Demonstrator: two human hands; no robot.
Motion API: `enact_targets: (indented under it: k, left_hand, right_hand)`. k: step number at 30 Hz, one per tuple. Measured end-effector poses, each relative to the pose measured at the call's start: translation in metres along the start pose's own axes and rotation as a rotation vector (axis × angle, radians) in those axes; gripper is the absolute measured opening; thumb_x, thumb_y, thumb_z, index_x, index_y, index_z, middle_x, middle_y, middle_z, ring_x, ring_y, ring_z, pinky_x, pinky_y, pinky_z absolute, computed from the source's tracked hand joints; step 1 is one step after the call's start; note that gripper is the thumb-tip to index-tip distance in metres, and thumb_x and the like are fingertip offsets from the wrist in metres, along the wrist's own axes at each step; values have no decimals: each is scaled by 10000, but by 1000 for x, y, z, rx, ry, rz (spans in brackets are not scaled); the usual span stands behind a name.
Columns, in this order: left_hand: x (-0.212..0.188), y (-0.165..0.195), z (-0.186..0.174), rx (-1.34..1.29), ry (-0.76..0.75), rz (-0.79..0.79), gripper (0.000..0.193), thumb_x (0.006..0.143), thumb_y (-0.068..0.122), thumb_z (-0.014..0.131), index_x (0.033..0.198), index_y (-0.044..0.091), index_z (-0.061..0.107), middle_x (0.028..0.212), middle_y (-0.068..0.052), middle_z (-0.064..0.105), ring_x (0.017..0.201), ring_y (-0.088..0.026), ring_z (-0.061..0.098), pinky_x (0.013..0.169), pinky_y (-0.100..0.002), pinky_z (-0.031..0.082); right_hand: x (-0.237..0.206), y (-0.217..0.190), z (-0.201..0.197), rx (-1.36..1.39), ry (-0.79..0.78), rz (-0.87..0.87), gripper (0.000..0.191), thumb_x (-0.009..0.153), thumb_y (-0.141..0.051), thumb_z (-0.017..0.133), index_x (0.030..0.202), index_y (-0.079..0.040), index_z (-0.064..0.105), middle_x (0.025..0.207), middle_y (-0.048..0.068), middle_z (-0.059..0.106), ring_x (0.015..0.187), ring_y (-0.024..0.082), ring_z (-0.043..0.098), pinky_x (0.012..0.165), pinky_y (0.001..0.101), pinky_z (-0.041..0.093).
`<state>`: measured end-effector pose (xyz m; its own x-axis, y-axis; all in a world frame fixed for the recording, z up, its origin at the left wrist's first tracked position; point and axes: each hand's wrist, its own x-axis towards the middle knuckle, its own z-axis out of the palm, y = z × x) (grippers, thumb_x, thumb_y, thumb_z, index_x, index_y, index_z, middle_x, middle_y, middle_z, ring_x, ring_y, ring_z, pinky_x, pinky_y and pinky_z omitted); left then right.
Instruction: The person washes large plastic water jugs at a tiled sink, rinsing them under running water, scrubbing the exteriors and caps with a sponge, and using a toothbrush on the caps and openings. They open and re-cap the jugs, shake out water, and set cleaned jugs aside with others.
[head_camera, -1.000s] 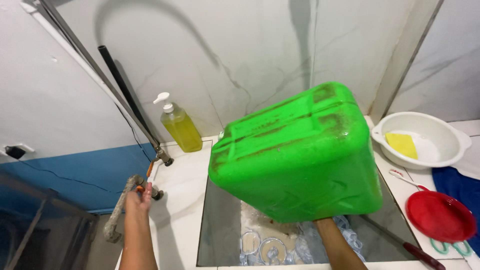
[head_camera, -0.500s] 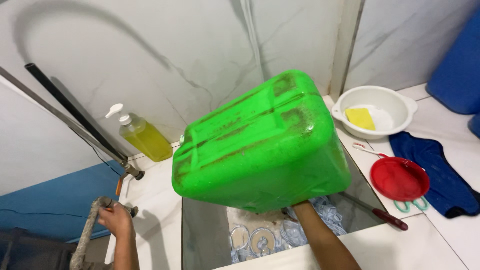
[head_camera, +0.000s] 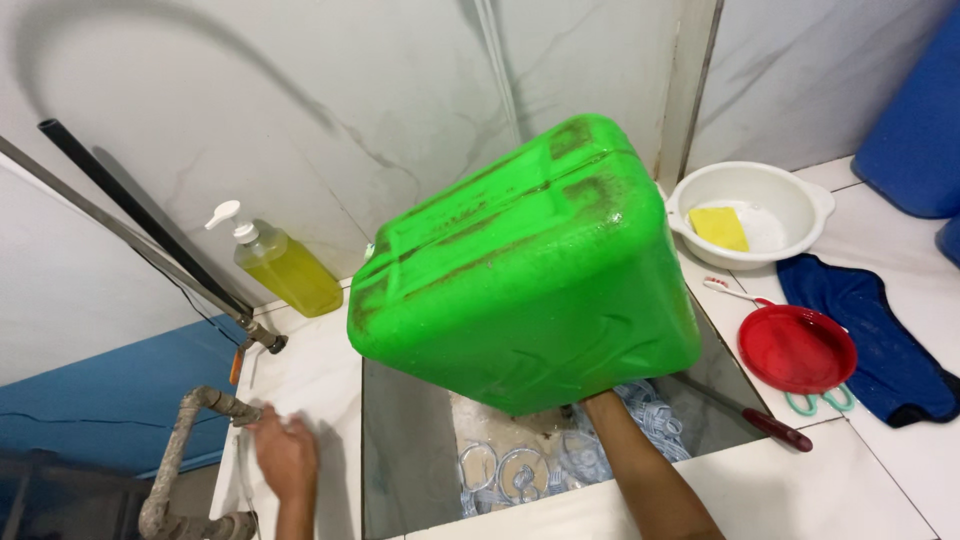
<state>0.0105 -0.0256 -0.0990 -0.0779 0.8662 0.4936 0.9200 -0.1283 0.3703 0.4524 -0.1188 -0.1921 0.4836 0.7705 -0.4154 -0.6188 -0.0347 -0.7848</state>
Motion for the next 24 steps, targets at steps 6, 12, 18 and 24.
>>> enact_targets:
  k: [6,12,18,24]
  left_hand:
    - [34,27,-2,-571,-240,-472,853,1040,634,265,1626,23,162,1600,-190,280,1520,-348,177,1188,-553,106]
    - [31,122,44,-1673,-383,-617,865,1015,717,209,1610,90,176,1658,-116,204,1524,-271,192,1198,-523,132]
    - [30,160,47,-1730,-432,-510,827,1010,676,267,1608,115,165,1653,-106,219,1522,-253,197,1201,-529,131]
    - [28,113,34,-1667,41,-659,799,1004,636,325,1606,140,153,1647,-97,233,1520,-234,202,1204,-534,130]
  right_hand:
    - [-17,-6,30,1,-72,59,365,953,-259,631,1269,-76,644,1194,198,703,1089,342,673,908,440,541]
    - [-38,-24,79,38,-259,133,368,969,-244,621,1296,-75,633,1219,193,702,1107,332,672,921,429,541]
    - [-28,-42,65,56,-236,100,372,985,-228,611,1324,-74,622,1244,187,701,1125,321,671,934,419,541]
    - [2,-75,-18,111,-56,-47,377,1001,-213,601,1351,-73,610,1269,182,700,1142,311,669,947,408,541]
